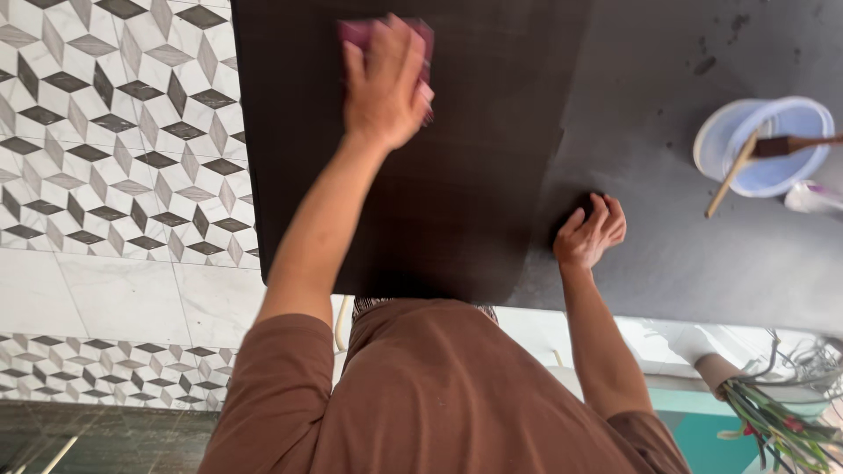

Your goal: The person brushes a liquid onto a dark table surface with a brush, sprays the surface using a spray bottle, and then wipes the entire table surface with a cloth.

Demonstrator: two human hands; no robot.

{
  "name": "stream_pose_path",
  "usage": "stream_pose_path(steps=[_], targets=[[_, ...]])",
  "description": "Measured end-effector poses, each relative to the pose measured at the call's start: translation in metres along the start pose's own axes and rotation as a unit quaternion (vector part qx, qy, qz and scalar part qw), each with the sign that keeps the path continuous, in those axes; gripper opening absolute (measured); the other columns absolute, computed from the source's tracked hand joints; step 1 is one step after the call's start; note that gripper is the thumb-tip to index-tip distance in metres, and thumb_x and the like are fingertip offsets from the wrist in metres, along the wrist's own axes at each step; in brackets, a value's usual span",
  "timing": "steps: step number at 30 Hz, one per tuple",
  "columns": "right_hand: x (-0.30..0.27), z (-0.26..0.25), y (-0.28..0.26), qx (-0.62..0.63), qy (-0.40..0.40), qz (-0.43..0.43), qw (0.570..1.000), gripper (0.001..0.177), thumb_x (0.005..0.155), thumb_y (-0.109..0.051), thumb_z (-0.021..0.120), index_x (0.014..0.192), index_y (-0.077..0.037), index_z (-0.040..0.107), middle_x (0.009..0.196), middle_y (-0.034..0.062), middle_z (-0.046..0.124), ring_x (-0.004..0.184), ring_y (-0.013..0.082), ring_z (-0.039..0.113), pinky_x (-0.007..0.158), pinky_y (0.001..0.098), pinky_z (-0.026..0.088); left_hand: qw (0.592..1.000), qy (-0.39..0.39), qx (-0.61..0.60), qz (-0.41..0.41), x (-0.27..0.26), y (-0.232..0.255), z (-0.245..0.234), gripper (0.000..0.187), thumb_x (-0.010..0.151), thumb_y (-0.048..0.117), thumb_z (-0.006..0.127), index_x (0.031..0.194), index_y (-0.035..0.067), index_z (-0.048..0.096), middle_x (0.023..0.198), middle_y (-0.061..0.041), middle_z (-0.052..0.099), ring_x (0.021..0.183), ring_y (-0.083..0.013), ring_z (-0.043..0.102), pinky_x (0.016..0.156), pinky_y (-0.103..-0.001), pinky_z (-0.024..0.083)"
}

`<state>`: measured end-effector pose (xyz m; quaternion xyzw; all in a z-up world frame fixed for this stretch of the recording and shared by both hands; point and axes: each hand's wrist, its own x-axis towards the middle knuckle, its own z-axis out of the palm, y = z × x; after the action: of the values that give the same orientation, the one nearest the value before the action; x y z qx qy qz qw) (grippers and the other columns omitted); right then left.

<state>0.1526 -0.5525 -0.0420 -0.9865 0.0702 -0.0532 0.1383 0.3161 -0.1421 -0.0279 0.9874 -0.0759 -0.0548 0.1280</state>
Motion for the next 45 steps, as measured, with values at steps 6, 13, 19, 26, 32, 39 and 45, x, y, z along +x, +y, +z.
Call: stream_pose_path(steps=[6, 13, 19, 26, 32, 39, 45], targets=[[0.004, 0.016, 0.000, -0.034, 0.012, 0.020, 0.999, 0.037, 0.094, -0.014, 0.060, 0.130, -0.010, 0.059, 0.142, 0.0125, 0.049, 0.133, 0.0327, 0.042, 0.116, 0.0512, 0.026, 0.951, 0.179, 0.048, -0.248, 0.086, -0.038, -0.004, 0.063, 0.109, 0.041, 0.061, 0.153, 0.005, 0.034, 0.157, -0.023, 0.034, 0.148, -0.0445, 0.028, 0.115, -0.075, 0.017], [0.004, 0.009, 0.003, -0.033, -0.013, 0.019, 0.999, 0.040, 0.093, -0.016, 0.059, 0.133, -0.009, 0.057, 0.144, 0.0143, 0.047, 0.133, 0.0346, 0.040, 0.116, 0.0513, 0.025, 0.980, 0.063, -0.073, 0.173, 0.086, 0.151, 0.000, 0.070, 0.096, 0.034, 0.071, 0.152, 0.001, 0.043, 0.158, -0.022, 0.036, 0.147, -0.0399, 0.035, 0.118, -0.068, 0.027], [0.005, 0.008, 0.008, -0.031, -0.006, 0.007, 0.999, 0.039, 0.094, -0.016, 0.059, 0.132, -0.009, 0.057, 0.142, 0.0149, 0.048, 0.132, 0.0348, 0.041, 0.115, 0.0512, 0.026, 0.997, 0.040, -0.037, -0.057, 0.065, 0.028, -0.004, 0.077, 0.097, 0.039, 0.071, 0.156, 0.002, 0.038, 0.161, -0.022, 0.030, 0.148, -0.0441, 0.032, 0.117, -0.073, 0.025], [0.008, 0.008, 0.005, -0.025, 0.010, 0.004, 1.000, 0.037, 0.094, -0.014, 0.060, 0.130, -0.009, 0.058, 0.140, 0.0146, 0.050, 0.129, 0.0344, 0.044, 0.114, 0.0512, 0.028, 0.975, 0.108, 0.051, -0.190, 0.138, 0.013, 0.009, 0.057, 0.111, 0.038, 0.053, 0.151, 0.000, 0.039, 0.156, -0.023, 0.033, 0.144, -0.0448, 0.034, 0.113, -0.074, 0.022], [0.007, 0.004, 0.006, -0.035, 0.007, 0.001, 0.999, 0.035, 0.094, -0.016, 0.063, 0.129, -0.012, 0.060, 0.141, 0.0118, 0.051, 0.132, 0.0349, 0.044, 0.115, 0.0512, 0.027, 0.985, 0.107, -0.072, 0.115, 0.172, 0.137, 0.027, 0.072, 0.100, 0.043, 0.063, 0.156, 0.004, 0.040, 0.164, -0.017, 0.032, 0.152, -0.0365, 0.028, 0.119, -0.069, 0.021], [0.005, 0.008, 0.012, -0.021, 0.000, 0.006, 1.000, 0.036, 0.096, -0.016, 0.061, 0.131, -0.011, 0.059, 0.142, 0.0116, 0.050, 0.132, 0.0327, 0.042, 0.116, 0.0513, 0.026, 0.993, 0.056, 0.052, -0.090, 0.121, -0.002, -0.013, 0.078, 0.101, 0.041, 0.063, 0.163, 0.007, 0.030, 0.166, -0.020, 0.026, 0.153, -0.0443, 0.019, 0.116, -0.074, 0.016], [0.007, 0.007, 0.008, -0.023, -0.002, 0.019, 1.000, 0.036, 0.094, -0.016, 0.060, 0.129, -0.012, 0.060, 0.141, 0.0121, 0.050, 0.133, 0.0336, 0.042, 0.116, 0.0517, 0.026, 0.959, 0.144, 0.023, -0.243, 0.145, -0.024, -0.003, 0.062, 0.114, 0.037, 0.050, 0.161, 0.001, 0.029, 0.167, -0.021, 0.021, 0.153, -0.0452, 0.021, 0.119, -0.069, 0.018]])
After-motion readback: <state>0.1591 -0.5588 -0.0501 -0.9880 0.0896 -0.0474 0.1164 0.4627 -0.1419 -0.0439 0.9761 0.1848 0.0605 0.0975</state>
